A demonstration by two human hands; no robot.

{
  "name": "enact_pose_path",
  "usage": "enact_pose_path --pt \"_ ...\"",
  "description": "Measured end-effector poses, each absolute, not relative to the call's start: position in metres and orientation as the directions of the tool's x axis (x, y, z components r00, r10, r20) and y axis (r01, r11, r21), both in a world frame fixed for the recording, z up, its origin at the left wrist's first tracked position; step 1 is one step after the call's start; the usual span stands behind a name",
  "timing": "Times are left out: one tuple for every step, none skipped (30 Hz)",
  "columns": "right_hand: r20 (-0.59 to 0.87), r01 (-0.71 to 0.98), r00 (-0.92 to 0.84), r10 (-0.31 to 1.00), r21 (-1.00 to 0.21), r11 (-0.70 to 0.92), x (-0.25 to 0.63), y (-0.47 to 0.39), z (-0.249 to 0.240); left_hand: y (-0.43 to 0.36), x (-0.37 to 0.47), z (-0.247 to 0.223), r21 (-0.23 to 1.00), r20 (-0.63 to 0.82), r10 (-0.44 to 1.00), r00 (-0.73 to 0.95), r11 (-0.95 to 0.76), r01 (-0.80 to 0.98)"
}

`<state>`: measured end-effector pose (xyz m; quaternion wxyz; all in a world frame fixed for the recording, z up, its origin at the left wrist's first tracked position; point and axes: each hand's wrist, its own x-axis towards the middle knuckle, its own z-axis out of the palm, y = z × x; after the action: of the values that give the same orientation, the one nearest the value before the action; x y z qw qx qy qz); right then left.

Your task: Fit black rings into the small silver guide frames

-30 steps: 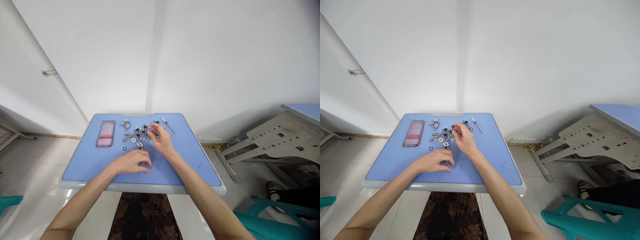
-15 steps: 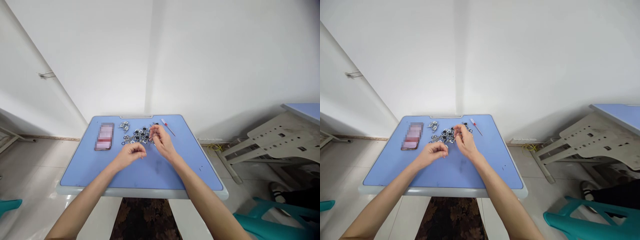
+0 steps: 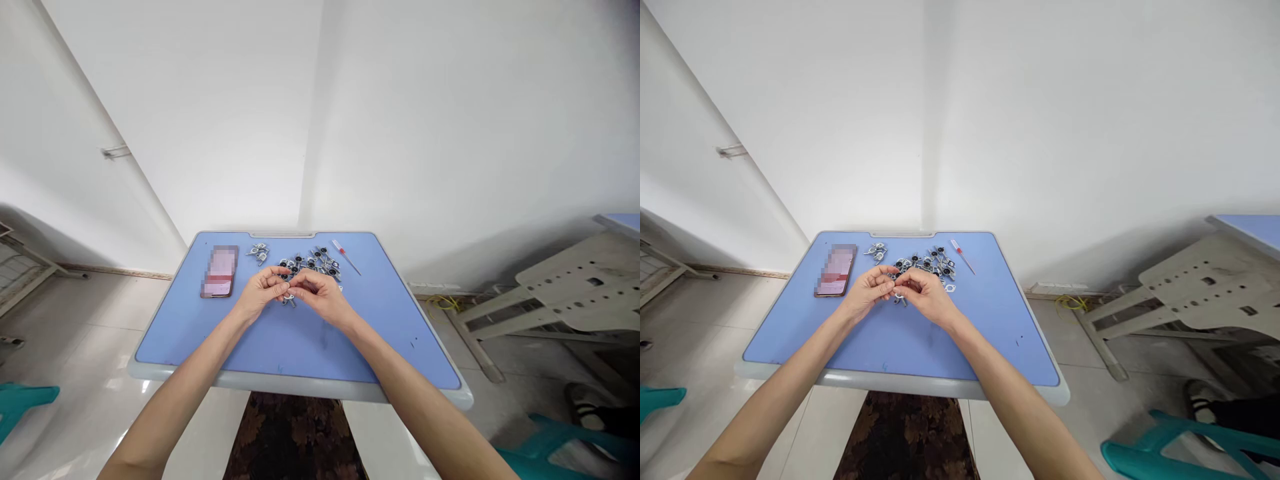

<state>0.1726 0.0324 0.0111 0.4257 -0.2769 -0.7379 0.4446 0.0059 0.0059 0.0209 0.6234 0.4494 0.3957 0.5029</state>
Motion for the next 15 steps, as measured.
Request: enact_pose_path --pt "0.367 -0.001 -0.482 0.795 -0.908 0.419 0.1718 0.0326 0.0109 0.0056 0.0063 0.0210 0.952 -0.050 0.982 0.180 0.101 -0.290" --pt "0.352 -0.031 -0.484 0.802 -0.922 0.386 0.1710 0.0325 0.0109 0.0054 0.0066 0.0208 0.944 -0.058 0.982 0.178 0.112 -0.309" --pt "0.335 -0.060 -0.489 0.805 -0.934 0.353 0.1700 0.0322 0.0110 0.0053 0.0070 0.0204 0.937 -0.066 0.982 0.175 0.121 -0.328" --pt "0.321 -0.086 -0.497 0.806 -0.943 0.322 0.1689 0.0316 0.0111 0.0053 0.0074 0.0200 0.930 -0.073 0.982 0.173 0.129 -0.344" --pt "0.308 -0.110 -0.509 0.804 -0.949 0.295 0.1678 0.0310 0.0112 0.0053 0.0078 0.0196 0.925 -0.077 0.982 0.172 0.135 -0.356" --pt "0.300 -0.133 -0.523 0.798 -0.953 0.271 0.1668 0.0304 0.0112 0.0052 0.0082 0.0193 0.922 -0.078 0.982 0.172 0.137 -0.363" --pt "0.295 -0.157 -0.535 0.792 -0.955 0.250 0.1657 0.0298 0.0110 0.0052 0.0087 0.0191 0.921 -0.077 0.982 0.171 0.136 -0.366" --pt "0.294 -0.180 -0.543 0.786 -0.956 0.233 0.1647 0.0294 0.0106 0.0051 0.0091 0.0190 0.921 -0.074 0.982 0.171 0.133 -0.367" --pt "0.296 -0.199 -0.545 0.784 -0.955 0.221 0.1639 0.0291 0.0102 0.0050 0.0093 0.0190 0.922 -0.069 0.983 0.171 0.128 -0.365" --pt "0.298 -0.211 -0.544 0.785 -0.953 0.215 0.1632 0.0290 0.0097 0.0050 0.0094 0.0188 0.925 -0.062 0.984 0.170 0.120 -0.361" --pt "0.297 -0.215 -0.541 0.787 -0.953 0.211 0.1627 0.0291 0.0092 0.0050 0.0093 0.0186 0.929 -0.051 0.984 0.169 0.109 -0.352" --pt "0.293 -0.214 -0.537 0.791 -0.954 0.209 0.1624 0.0293 0.0090 0.0051 0.0088 0.0183 0.937 -0.040 0.985 0.170 0.096 -0.336" --pt "0.288 -0.208 -0.533 0.796 -0.956 0.207 0.1625 0.0296 0.0090 0.0054 0.0080 0.0178 0.948 -0.024 0.985 0.171 0.077 -0.308" --pt "0.279 -0.197 -0.526 0.803 -0.959 0.205 0.1629 0.0300 0.0093 0.0058 0.0069 0.0173 0.963 -0.001 0.986 0.169 0.046 -0.266" --pt "0.269 -0.181 -0.512 0.816 -0.962 0.204 0.1636 0.0304 0.0099 0.0063 0.0055 0.0169 0.978 0.035 0.986 0.163 0.000 -0.209"
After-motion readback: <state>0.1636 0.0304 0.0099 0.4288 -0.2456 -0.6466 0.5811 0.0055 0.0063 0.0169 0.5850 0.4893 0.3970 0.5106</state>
